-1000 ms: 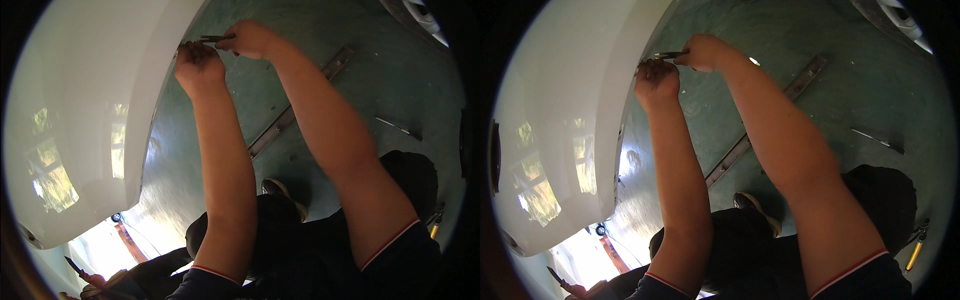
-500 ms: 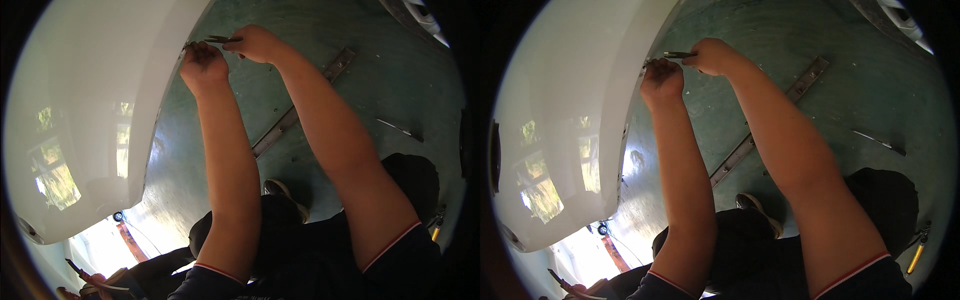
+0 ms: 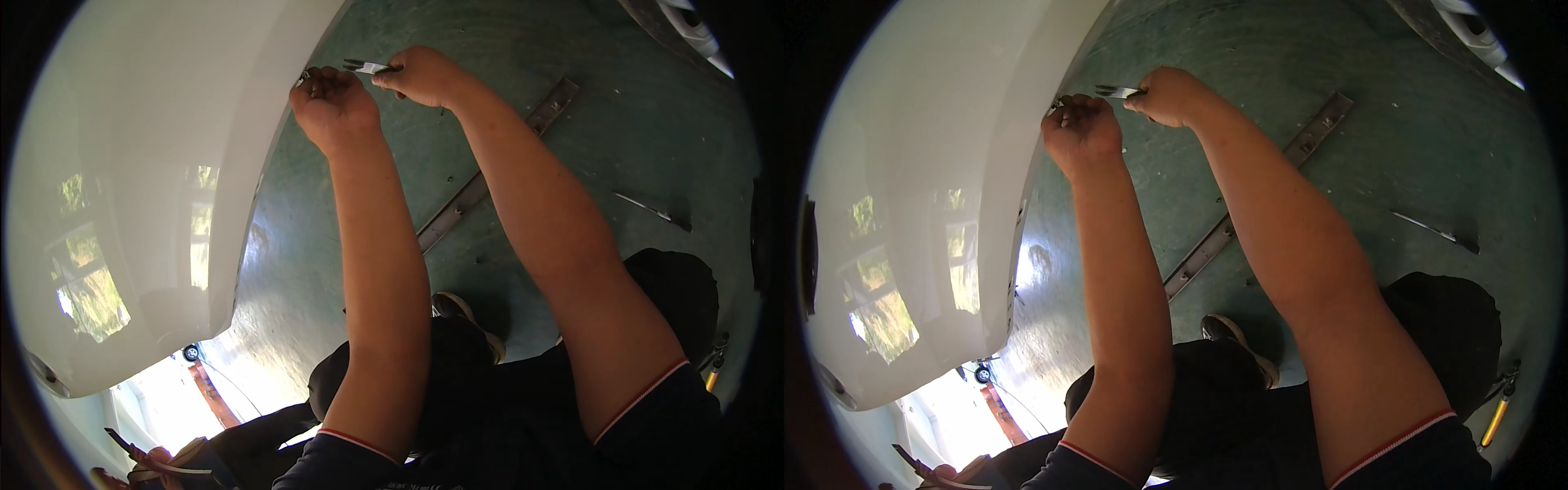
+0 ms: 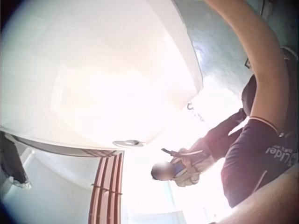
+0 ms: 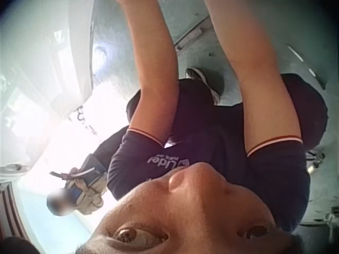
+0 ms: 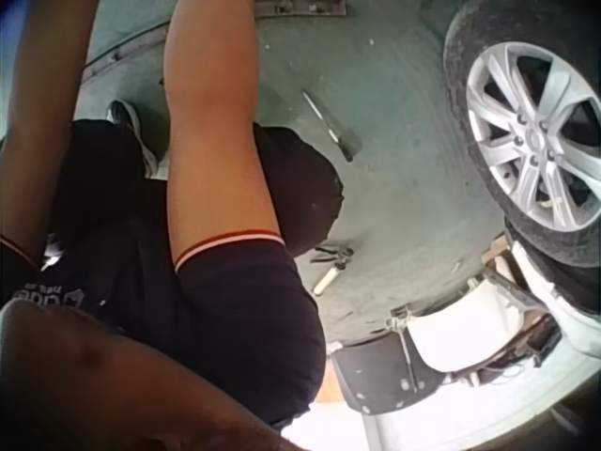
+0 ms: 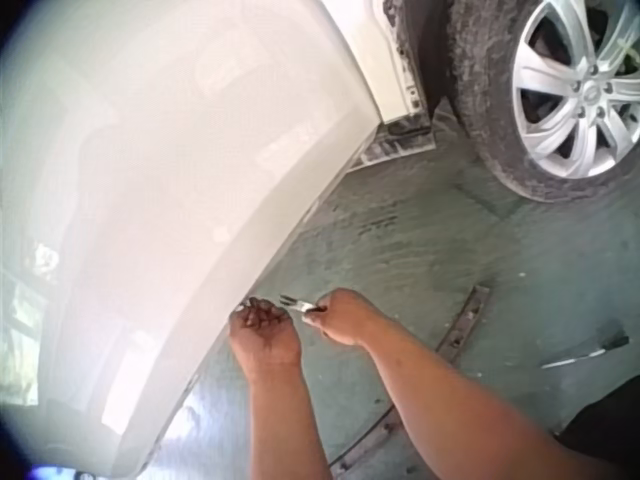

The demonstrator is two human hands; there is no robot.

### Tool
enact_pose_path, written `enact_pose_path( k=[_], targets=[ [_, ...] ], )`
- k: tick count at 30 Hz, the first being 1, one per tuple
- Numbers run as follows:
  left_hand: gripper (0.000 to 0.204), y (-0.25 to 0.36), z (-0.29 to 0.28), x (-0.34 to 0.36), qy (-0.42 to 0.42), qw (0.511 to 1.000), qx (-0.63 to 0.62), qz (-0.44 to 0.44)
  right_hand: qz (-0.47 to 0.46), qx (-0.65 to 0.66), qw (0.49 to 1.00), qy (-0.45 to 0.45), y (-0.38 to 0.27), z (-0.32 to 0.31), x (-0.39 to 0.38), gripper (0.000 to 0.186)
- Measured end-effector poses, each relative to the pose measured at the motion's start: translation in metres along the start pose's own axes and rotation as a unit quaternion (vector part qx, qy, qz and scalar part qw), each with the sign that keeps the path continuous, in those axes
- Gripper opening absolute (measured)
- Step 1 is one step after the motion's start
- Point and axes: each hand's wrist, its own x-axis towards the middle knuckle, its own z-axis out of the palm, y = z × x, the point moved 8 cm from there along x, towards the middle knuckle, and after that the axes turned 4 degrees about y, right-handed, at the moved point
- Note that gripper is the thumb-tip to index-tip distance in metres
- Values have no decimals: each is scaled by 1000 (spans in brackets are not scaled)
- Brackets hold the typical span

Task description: The person kneels beside a white car and uses a metal pry tool to remove a long plastic trim piece from the lower edge of the front bumper. Another person assists by holding the bumper steady. The person then inspects the removed trim piece.

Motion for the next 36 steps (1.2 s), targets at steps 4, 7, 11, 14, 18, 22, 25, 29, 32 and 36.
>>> enact_pose_path(
  k=[4, 7, 11, 14, 18, 22, 25, 29, 32, 36],
  targets=[
    [6, 0, 2, -1, -7, 999, -39, 5, -6, 18, 1000, 14, 2, 2, -1, 39],
    [9, 4, 1, -2, -14, 998, -51, 27, 15, 6, 1000, 6, 6, 2, 0, 39],
    [10, -1, 3, -11, 29, 997, -63, 30, 28, 9, 999, 13, 18, -3, 2, 40],
    [10, 3, 4, -10, 29, 998, -48, 37, 35, 14, 999, 11, 19, -2, 3, 40],
    [7, -3, 2, -5, -81, 997, -7, 17, 25, 20, 999, 22, 19, 2, 4, 39],
    [8, -25, -25, -13, 18, 998, 57, 33, 46, 73, 996, 16, 29, 6, 3, 36],
    [24, -17, -45, -19, 53, 980, 179, 64, -6, 8, 1000, 12, 27, 10, 7, 36],
    [37, 6, -43, -19, 81, 950, 280, 115, 11, 13, 1000, -3, 18, 15, 2, 40],
    [36, 6, -29, -22, 85, 948, 287, 109, -35, -10, 999, -12, -5, 18, 3, 43],
    [29, 10, -23, -18, 8, 958, 275, 86, -56, 74, 995, -33, -33, 42, 6, 48]
  ],
)
